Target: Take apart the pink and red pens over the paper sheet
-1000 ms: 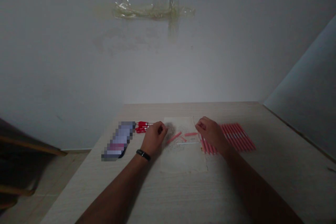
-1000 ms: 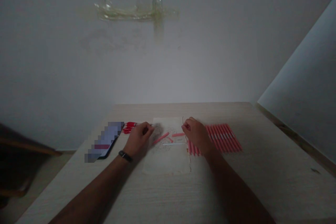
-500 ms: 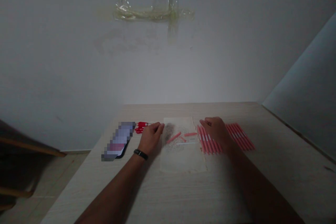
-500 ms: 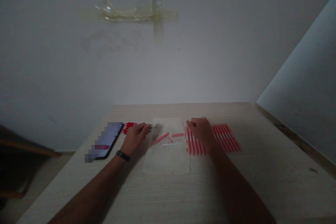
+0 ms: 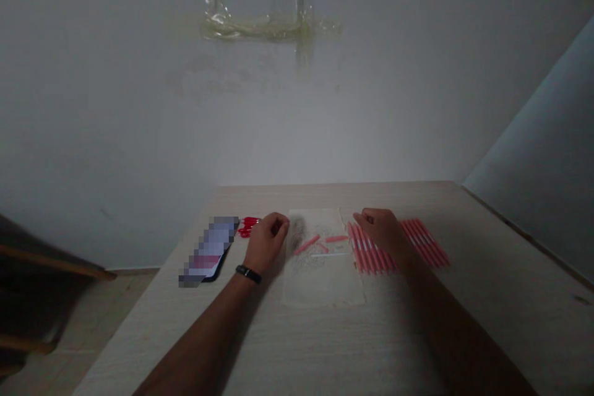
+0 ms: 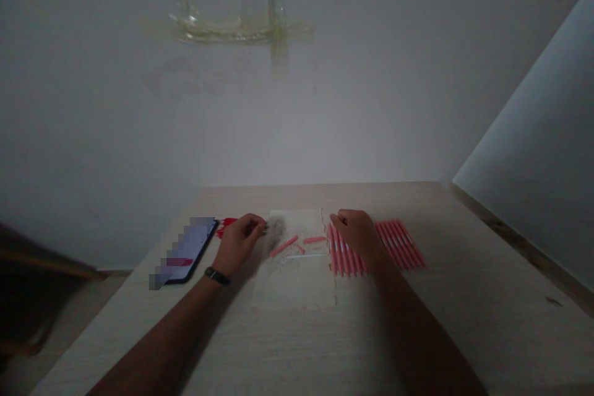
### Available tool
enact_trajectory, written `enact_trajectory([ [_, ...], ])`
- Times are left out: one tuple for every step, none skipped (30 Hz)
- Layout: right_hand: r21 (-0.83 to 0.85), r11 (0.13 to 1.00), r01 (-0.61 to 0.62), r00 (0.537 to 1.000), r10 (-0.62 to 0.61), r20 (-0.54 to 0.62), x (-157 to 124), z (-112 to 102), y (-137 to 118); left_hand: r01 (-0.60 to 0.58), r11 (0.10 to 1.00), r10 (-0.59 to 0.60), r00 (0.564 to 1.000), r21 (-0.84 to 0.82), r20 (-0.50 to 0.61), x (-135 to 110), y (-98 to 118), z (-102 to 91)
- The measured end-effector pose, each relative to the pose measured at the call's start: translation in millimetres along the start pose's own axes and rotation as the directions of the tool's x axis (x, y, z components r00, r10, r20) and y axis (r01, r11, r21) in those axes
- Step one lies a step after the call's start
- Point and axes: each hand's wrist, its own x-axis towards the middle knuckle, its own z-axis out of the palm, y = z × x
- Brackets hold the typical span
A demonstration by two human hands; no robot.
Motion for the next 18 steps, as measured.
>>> enact_trajectory([
  [-0.002, 1.000, -0.006, 1.000, 0.006, 0.006, 0.0, 0.1, -0.3, -0.006, 1.000, 0.006, 1.000, 0.001, -0.003, 0.0, -0.6, 0.3],
  [-0.002, 1.000, -0.010, 1.000, 0.010, 0.010, -0.1, 0.1, -0.7, -0.014, 1.000, 0.014, 1.000, 0.005, -0.005, 0.0, -1.0, 0.5],
  [-0.004, 1.000, -0.010, 1.000, 0.010, 0.012, -0.2, 0.2, -1.1, -0.024, 1.000, 0.024, 1.000, 0.011, -0.006, -0.2, -1.3, 0.8],
  [-0.005, 1.000, -0.006, 1.000, 0.006, 0.015, -0.3, 0.4, -1.5, -0.033, 0.999, 0.033, 0.999, 0.018, -0.005, -0.4, -1.4, 1.0],
  [-0.004, 1.000, -0.002, 1.000, 0.002, 0.017, -0.4, 0.6, -1.7, -0.041, 0.999, 0.041, 0.999, 0.025, -0.004, -0.6, -1.5, 1.3],
  [-0.001, 1.000, 0.001, 1.000, -0.001, 0.019, -0.5, 0.8, -2.0, -0.049, 0.998, 0.049, 0.999, 0.030, 0.000, -0.9, -1.4, 1.6],
  [0.004, 1.000, 0.003, 1.000, -0.003, 0.019, -0.6, 1.1, -2.2, -0.057, 0.998, 0.056, 0.998, 0.032, 0.005, -1.1, -1.2, 1.9],
  [0.010, 1.000, 0.005, 1.000, -0.005, 0.018, -0.7, 1.3, -2.4, -0.063, 0.997, 0.063, 0.998, 0.032, 0.011, -1.3, -0.8, 2.3],
  [0.016, 1.000, 0.006, 1.000, -0.006, 0.017, -0.7, 1.5, -2.6, -0.070, 0.997, 0.069, 0.997, 0.032, 0.018, -1.5, -0.3, 2.6],
  [0.020, 1.000, 0.007, 1.000, -0.007, 0.016, -0.8, 1.7, -3.0, -0.076, 0.997, 0.076, 0.997, 0.031, 0.023, -1.7, 0.3, 2.9],
  [0.021, 1.000, 0.010, 1.000, -0.011, 0.015, -0.8, 1.8, -3.4, -0.082, 0.996, 0.081, 0.996, 0.031, 0.028, -1.8, 1.1, 3.1],
  [0.021, 1.000, 0.015, 1.000, -0.015, 0.016, -0.8, 1.8, -3.9, -0.087, 0.996, 0.086, 0.996, 0.030, 0.031, -1.8, 1.9, 3.2],
  [0.020, 1.000, 0.020, 1.000, -0.020, 0.017, -0.8, 1.8, -4.4, -0.090, 0.996, 0.089, 0.995, 0.027, 0.034, -1.9, 2.6, 3.3],
  [0.019, 1.000, 0.023, 1.000, -0.023, 0.017, -0.9, 1.6, -5.0, -0.092, 0.995, 0.091, 0.995, 0.025, 0.036, -1.9, 3.4, 3.2],
  [0.020, 0.999, 0.027, 1.000, -0.027, 0.016, -1.0, 1.4, -5.7, -0.095, 0.995, 0.094, 0.995, 0.022, 0.039, -2.0, 4.1, 3.1],
  [0.022, 0.999, 0.029, 0.999, -0.030, 0.016, -1.1, 1.1, -6.3, -0.098, 0.995, 0.097, 0.994, 0.021, 0.042, -2.2, 4.7, 3.0],
  [0.027, 0.999, 0.029, 0.999, -0.030, 0.016, -1.3, 0.8, -7.0, -0.100, 0.995, 0.099, 0.994, 0.020, 0.044, -2.3, 5.1, 3.0],
  [0.033, 0.999, 0.027, 0.999, -0.027, 0.017, -1.4, 0.5, -7.5, -0.099, 0.995, 0.098, 0.994, 0.019, 0.044, -2.6, 5.4, 3.0],
])
